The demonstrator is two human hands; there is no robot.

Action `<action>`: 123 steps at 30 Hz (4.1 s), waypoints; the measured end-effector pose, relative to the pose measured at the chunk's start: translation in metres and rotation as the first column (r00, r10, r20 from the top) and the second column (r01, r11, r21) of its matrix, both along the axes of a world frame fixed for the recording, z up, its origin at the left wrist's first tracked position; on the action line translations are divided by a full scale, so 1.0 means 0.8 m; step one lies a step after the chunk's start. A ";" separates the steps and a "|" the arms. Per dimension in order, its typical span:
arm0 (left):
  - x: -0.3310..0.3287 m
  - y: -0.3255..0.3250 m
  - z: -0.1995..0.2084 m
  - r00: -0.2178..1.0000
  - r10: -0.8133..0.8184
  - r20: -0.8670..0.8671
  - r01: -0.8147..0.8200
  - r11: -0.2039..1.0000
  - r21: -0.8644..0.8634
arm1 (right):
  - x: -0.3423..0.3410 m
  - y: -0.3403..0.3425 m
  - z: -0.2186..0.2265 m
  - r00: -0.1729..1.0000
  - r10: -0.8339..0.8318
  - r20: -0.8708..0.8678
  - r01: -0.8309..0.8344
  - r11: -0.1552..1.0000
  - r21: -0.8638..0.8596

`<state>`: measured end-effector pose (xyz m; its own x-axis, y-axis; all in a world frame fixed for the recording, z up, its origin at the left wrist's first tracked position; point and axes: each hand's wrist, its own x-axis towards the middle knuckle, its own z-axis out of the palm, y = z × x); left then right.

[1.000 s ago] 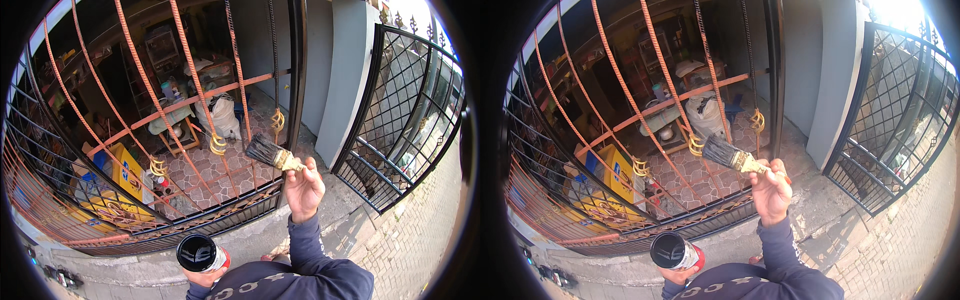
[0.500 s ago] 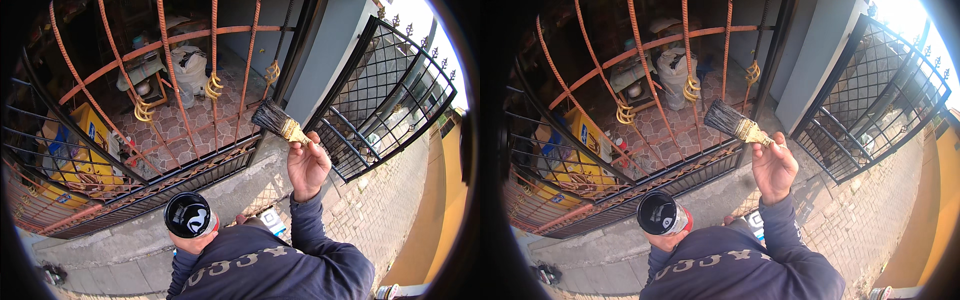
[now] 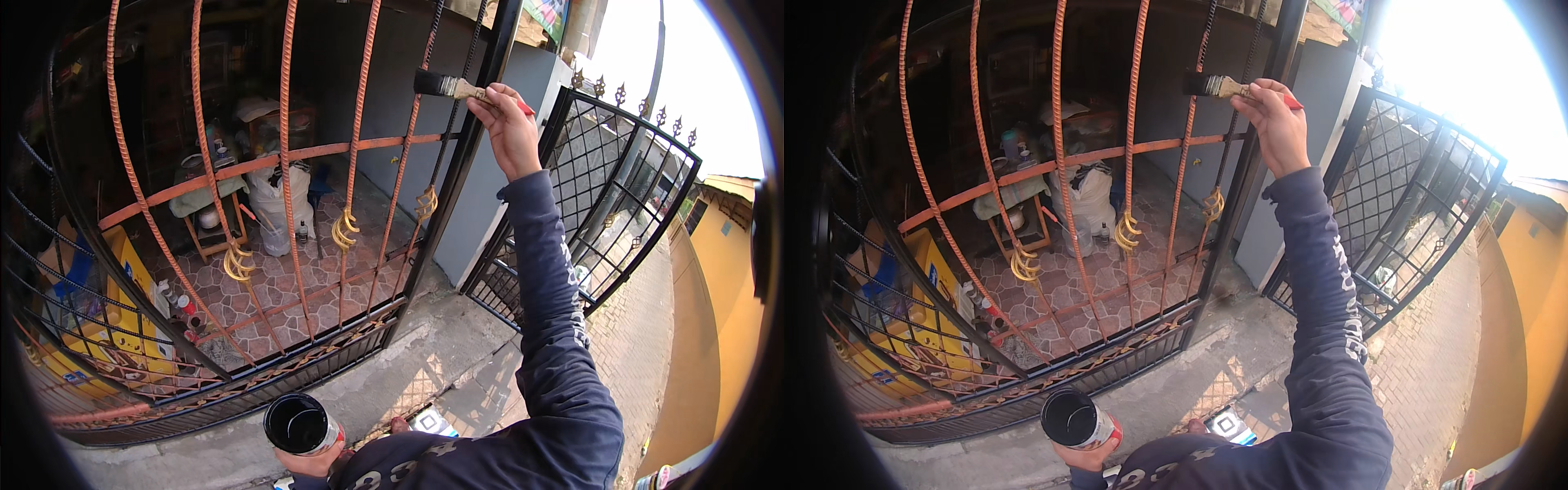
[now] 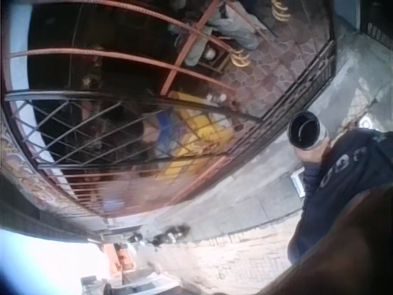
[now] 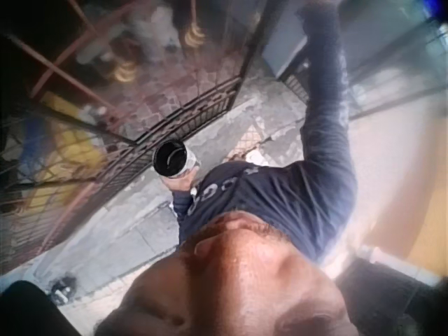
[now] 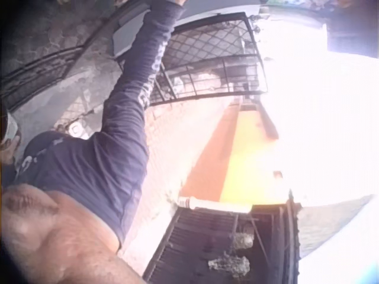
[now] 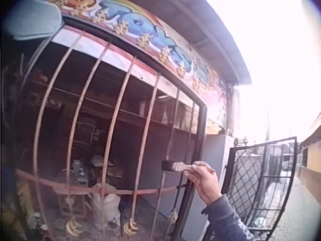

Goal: The person paints the vertical bars of a metal gate black using a paintbrush and a paint can. They repeatedly dip the brush into the can and apply paint to different sections of the gate, working from top to bottom.

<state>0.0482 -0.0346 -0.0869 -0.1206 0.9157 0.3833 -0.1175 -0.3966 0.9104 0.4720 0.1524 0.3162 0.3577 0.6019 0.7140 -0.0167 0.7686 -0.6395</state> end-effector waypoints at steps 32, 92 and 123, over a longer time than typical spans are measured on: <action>0.041 -0.020 0.002 0.973 0.231 -0.009 -0.230 0.962 -0.149 | 0.018 0.102 0.124 0.558 -0.744 0.367 0.427 0.636 0.643; 0.042 -0.015 0.087 0.981 0.114 0.157 -0.075 0.969 -0.235 | -0.031 0.103 0.163 0.507 -0.610 0.609 0.424 0.792 0.439; -0.045 0.001 0.033 0.998 0.050 0.040 -0.047 0.995 -0.090 | -0.023 0.091 0.034 0.410 -0.758 0.507 0.637 0.636 0.436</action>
<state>0.0126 -0.0336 -0.0606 -0.1799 0.9386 0.2943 -0.1389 -0.3205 0.9370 0.4540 0.2252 0.3432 0.0639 0.2148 0.9746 0.9002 0.4090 -0.1492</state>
